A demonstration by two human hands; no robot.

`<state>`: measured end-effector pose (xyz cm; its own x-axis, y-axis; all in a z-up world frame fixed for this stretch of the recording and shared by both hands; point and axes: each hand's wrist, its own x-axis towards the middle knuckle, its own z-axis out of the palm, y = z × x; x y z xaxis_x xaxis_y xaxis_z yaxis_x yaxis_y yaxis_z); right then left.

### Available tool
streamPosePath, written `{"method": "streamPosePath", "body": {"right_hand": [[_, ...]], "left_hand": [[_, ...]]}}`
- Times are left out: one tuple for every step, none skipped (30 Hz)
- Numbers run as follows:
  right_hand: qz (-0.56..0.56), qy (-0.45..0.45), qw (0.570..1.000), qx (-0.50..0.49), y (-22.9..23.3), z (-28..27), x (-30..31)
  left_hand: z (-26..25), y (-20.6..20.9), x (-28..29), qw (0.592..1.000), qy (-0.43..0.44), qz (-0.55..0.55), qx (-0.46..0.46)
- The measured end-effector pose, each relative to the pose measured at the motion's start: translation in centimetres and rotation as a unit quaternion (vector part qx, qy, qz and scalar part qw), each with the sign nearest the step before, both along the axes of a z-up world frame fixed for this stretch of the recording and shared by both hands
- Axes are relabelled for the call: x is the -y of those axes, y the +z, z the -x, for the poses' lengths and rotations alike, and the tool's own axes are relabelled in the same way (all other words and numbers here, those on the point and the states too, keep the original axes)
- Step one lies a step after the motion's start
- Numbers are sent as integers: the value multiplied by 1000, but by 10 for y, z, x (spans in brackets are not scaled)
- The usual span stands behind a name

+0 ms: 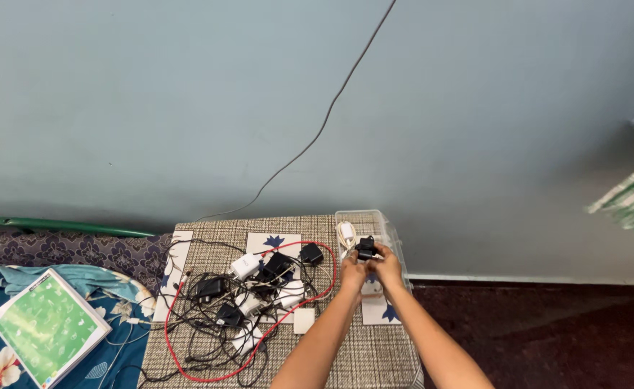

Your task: The person untangles and coils multiple power adapters and cables on a table, then places them into a clear plastic container. The person handles white and black adapters and various colored cables, winding each cable around its adapter before storing it.

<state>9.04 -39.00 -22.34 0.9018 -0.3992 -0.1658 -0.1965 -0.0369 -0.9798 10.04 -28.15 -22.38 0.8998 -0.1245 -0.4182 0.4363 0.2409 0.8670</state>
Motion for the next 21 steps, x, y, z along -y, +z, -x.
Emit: {"method": "streamPosePath", "body": {"right_hand": [[25,-8,999,-23,-1,-3,-1],[50,-17,998,-45,-3,-6,-2],[75,-26,994,-68,-5,-7,-3],[98,-25,993,-59,-9,-10,-3],[121,-24,991,-50,-12,-12,-5],[144,-23,988,-41,-15,-15,-6],[175,-25,984,-9,-18,-18,-8],[205,-26,978,23,-21,-20,-10],[236,-28,970,56,-23,-22,-9],[213,-17,977,-2,-26,-23,-8],[188,-7,980,-60,-28,-24,-9],[163,3,980,-117,-29,-25,-9],[175,17,979,-106,-30,-25,-8],[187,30,977,-96,-31,-25,-7],[198,44,976,-85,-31,-25,-7],[161,39,980,-111,-32,-24,-9],[124,33,982,-137,-35,-20,-10],[87,28,982,-162,-36,-17,-11],[168,14,983,-68,-37,-14,-12],[246,2,969,27,-39,-11,-16],[321,-7,939,123,-40,-9,-16]], "left_hand": [[-5,-9,2,1000,6,-9,13],[-9,-16,5,999,12,-17,25],[-11,-23,7,999,17,-26,37],[-12,-29,10,998,17,-29,46],[-13,-33,13,998,15,-32,54],[-15,-36,14,997,14,-35,61],[-18,-38,15,998,12,-29,55],[-20,-40,16,999,10,-23,48],[-22,-41,17,999,8,-16,41],[-24,-42,16,1000,5,-26,15],[-27,-43,13,999,2,-35,-11],[-30,-44,12,998,-1,-44,-37],[-30,-45,13,998,2,-53,-19],[-31,-47,15,998,4,-63,0],[-31,-49,15,997,6,-73,19],[-32,-50,16,997,1,-73,4],[-32,-51,17,997,-5,-74,-11],[-32,-53,18,997,-11,-74,-25],[-33,-53,18,999,-8,-45,-7],[-35,-53,17,1000,-5,-16,10],[-37,-52,17,999,-2,14,29]]}}
